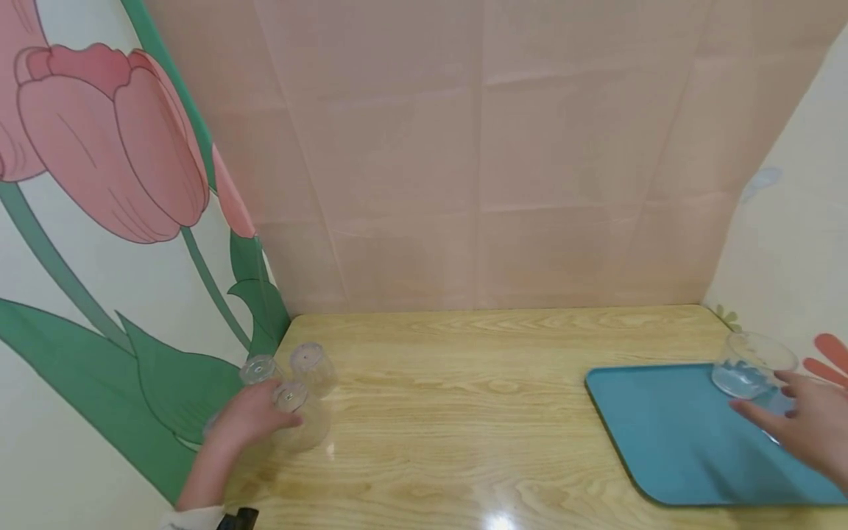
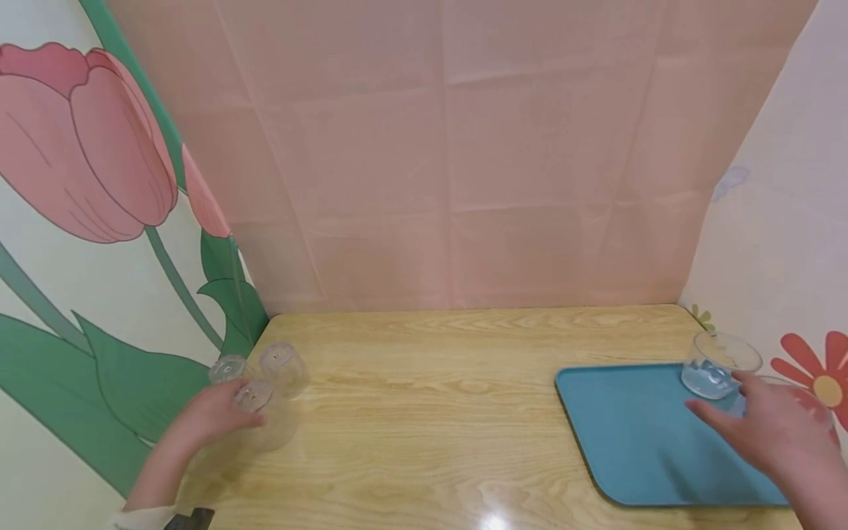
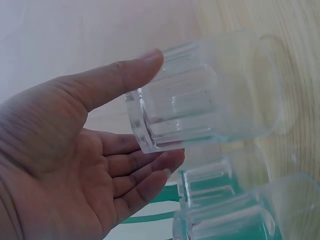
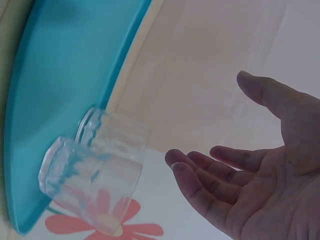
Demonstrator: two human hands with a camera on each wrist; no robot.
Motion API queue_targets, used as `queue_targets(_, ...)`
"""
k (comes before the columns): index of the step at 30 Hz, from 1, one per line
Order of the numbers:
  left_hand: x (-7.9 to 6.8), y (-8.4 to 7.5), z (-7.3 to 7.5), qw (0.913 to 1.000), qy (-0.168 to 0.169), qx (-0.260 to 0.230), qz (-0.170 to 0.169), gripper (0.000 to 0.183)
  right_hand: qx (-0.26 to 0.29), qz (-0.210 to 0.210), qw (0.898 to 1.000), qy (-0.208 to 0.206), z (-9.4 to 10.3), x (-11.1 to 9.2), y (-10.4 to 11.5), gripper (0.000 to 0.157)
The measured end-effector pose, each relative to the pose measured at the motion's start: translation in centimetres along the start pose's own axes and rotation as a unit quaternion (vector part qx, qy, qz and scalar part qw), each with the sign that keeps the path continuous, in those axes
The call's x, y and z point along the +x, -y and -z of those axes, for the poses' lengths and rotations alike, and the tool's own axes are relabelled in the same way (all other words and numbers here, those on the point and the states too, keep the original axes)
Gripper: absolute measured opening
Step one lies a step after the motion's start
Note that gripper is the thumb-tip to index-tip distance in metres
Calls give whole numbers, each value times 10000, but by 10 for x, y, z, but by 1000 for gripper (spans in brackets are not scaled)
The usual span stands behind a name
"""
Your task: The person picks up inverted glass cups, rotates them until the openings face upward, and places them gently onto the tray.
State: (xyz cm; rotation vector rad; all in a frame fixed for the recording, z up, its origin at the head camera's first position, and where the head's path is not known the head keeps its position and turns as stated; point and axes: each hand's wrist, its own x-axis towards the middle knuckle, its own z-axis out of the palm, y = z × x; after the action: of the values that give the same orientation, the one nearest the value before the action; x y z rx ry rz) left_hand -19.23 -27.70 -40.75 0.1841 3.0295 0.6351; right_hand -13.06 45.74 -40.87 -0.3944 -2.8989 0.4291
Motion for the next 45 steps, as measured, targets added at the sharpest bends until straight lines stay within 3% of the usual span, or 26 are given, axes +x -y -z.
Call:
queue_targets(7, -1, -9, -1, 9996, -118, -171, 182, 81, 164, 465, 9986, 198, 1, -3, 16, 96)
queue_targets(16, -2, -21, -1, 9984, -198, -403, 343, 96, 30, 775, 9957, 504, 1, -7, 30, 94)
queue_targets(28, -2, -33, -5, 9968, -410, -625, 289, 97, 214, 788, 9927, 892, -10, -10, 48, 99)
queue_targets(34, 0, -38, -10, 9934, -452, -993, 351, 97, 367, 772, 9895, 1167, -13, -9, 61, 102)
queue_targets(45, 6, -55, -18, 9849, -612, -1570, 403, 91, 663, 1036, 9840, 1292, -17, -14, 76, 95)
